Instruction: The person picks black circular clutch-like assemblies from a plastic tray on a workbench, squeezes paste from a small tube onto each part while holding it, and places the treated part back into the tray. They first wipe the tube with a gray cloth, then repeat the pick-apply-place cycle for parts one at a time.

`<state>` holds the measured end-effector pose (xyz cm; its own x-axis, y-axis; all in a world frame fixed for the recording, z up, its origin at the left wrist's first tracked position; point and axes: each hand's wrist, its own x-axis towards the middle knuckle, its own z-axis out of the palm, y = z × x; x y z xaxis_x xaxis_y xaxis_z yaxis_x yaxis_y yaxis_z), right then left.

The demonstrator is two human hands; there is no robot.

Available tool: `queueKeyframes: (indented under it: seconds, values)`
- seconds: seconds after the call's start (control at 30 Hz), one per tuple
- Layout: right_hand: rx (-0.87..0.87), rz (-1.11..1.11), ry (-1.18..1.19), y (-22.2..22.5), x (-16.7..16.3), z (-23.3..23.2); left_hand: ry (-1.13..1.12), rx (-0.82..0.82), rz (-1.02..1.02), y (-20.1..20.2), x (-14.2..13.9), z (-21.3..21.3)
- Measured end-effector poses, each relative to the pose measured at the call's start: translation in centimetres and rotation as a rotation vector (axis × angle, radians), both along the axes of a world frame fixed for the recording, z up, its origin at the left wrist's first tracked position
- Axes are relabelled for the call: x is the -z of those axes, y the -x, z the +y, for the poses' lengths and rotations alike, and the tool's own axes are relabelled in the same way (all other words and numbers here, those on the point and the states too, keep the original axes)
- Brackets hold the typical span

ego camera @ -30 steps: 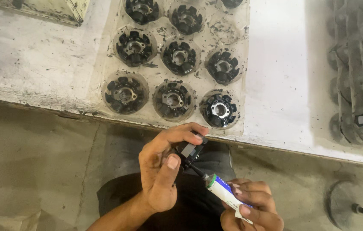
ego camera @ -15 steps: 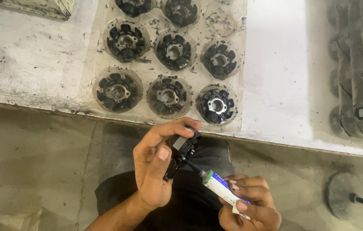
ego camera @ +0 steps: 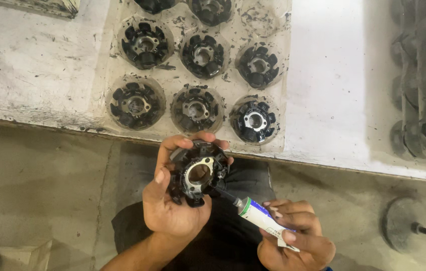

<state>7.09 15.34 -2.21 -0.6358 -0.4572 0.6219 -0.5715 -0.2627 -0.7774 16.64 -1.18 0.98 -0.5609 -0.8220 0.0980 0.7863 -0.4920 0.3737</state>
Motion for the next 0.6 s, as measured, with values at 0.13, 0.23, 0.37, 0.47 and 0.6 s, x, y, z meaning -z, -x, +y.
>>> queueKeyframes:
  seconds: [0.13,0.23,0.37,0.47,0.6]
  values:
    - [0.183,0.071,-0.014,-0.1,0.6,-1.3,-0.223,0.032,0.039,0.7,0.1,0.6]
    - [0.173,0.024,0.157,0.0,0.9,-2.0,-0.385,0.078,0.004,1.1,0.1,0.9]
    - [0.123,0.096,0.037,0.3,0.7,-1.6,-0.471,0.111,-0.027,1.3,0.3,1.1]
    - [0.094,0.074,0.122,0.6,1.2,-1.9,-0.497,0.133,-0.051,1.4,0.5,1.1]
    - [0.107,0.063,0.139,0.7,1.8,-2.1,-0.534,0.158,-0.037,1.6,0.8,1.1]
